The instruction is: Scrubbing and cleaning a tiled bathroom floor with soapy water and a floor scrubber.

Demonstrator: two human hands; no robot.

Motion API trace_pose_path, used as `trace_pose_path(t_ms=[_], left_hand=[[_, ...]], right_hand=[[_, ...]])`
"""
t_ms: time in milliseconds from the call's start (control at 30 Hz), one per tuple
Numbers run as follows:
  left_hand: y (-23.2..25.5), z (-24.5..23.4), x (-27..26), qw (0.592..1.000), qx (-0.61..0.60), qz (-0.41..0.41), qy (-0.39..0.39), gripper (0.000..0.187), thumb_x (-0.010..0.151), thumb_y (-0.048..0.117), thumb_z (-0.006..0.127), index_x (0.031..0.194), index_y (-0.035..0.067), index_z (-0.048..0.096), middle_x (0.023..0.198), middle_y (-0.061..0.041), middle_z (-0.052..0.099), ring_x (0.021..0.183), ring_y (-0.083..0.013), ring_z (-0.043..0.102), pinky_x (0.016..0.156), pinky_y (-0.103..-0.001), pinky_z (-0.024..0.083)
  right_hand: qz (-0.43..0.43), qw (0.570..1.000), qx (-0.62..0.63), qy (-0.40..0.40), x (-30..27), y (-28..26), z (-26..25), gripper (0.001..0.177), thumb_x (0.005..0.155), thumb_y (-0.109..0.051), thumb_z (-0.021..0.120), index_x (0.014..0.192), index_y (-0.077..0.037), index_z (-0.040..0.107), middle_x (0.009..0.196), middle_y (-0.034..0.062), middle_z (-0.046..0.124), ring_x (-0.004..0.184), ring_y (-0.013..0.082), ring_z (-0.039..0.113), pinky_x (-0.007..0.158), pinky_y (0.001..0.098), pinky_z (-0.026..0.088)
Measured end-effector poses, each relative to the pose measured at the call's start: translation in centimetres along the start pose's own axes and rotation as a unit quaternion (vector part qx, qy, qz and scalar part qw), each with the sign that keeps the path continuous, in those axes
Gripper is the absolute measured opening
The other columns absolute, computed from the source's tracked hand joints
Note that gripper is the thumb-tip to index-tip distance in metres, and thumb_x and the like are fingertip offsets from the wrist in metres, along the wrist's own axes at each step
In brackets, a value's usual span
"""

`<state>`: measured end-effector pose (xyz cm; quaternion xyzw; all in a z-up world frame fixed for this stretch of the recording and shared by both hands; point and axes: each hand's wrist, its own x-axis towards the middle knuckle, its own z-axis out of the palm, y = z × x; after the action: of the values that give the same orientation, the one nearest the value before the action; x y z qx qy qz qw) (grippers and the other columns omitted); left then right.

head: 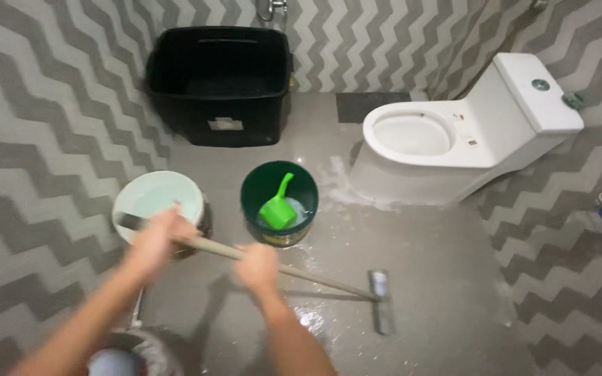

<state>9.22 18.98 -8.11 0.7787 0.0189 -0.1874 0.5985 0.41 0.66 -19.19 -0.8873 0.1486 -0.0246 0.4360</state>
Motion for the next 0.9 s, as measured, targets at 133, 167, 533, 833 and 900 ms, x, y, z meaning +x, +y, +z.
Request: trace_pose_path(t_ms=[133,167,533,833,900], left_hand=[[-0.4,-12.1,1.0,0.966,-0.222,0.111,-0.077,0.044,0.118,0.026,0.047,0.077,0.015,0.040,0.065,0.005,0.037,0.065,-0.0160,0.042,0.077,-0.041,0.050],[2.2,-11.8,-1.3,0.966,-0.220,0.111,-0.076,0.044,0.118,0.026,0.047,0.077,0.015,0.040,0.065,0.005,0.037,0.065,-0.0160,0.042,0.077,-0.041,0.050],[-4.1,7.0,-1.5,0.998,-0.032,0.060,-0.014,0.049,0.110,0.034,0.039,0.081,0.003,0.063,0.075,-0.010,0.067,0.069,-0.0199,0.060,0.071,-0.037,0.051],[-6.9,37.1,-8.0,0.991,-0.075,-0.043,-0.100,0.045,0.105,0.035,0.046,0.076,0.008,0.067,0.071,-0.006,0.069,0.068,-0.0150,0.064,0.071,-0.036,0.055],[-10.7,41.4,-7.9,0.986,-0.126,-0.019,-0.107,0.043,0.106,0.031,0.049,0.075,0.005,0.061,0.069,-0.007,0.065,0.064,-0.0156,0.062,0.066,-0.037,0.054]], right_hand=[[0.078,0.991,0.035,-0.100,-1.0,-13.0,3.1,0.041,0.080,-0.011,0.071,0.118,-0.025,0.077,0.096,0.0157,0.076,0.081,0.0282,0.072,0.080,0.0400,0.057],[0.077,0.991,0.036,-0.102,-1.4,-13.9,3.6,0.041,0.080,-0.011,0.071,0.118,-0.025,0.077,0.096,0.0157,0.076,0.081,0.0282,0.072,0.080,0.0400,0.057],[0.034,0.997,0.012,0.063,-3.5,6.0,-2.3,0.038,0.079,-0.009,0.073,0.115,-0.020,0.077,0.099,0.0157,0.077,0.087,0.0317,0.076,0.082,0.0421,0.058],[0.327,0.941,-0.077,0.049,-9.1,26.4,-20.3,0.034,0.105,-0.034,0.053,0.107,-0.013,0.080,0.082,0.0071,0.078,0.063,0.0123,0.064,0.068,0.0319,0.059],[0.338,0.936,-0.094,0.041,-10.1,30.3,-21.4,0.037,0.106,-0.036,0.051,0.104,-0.012,0.080,0.079,0.0069,0.078,0.062,0.0120,0.063,0.066,0.0312,0.059]])
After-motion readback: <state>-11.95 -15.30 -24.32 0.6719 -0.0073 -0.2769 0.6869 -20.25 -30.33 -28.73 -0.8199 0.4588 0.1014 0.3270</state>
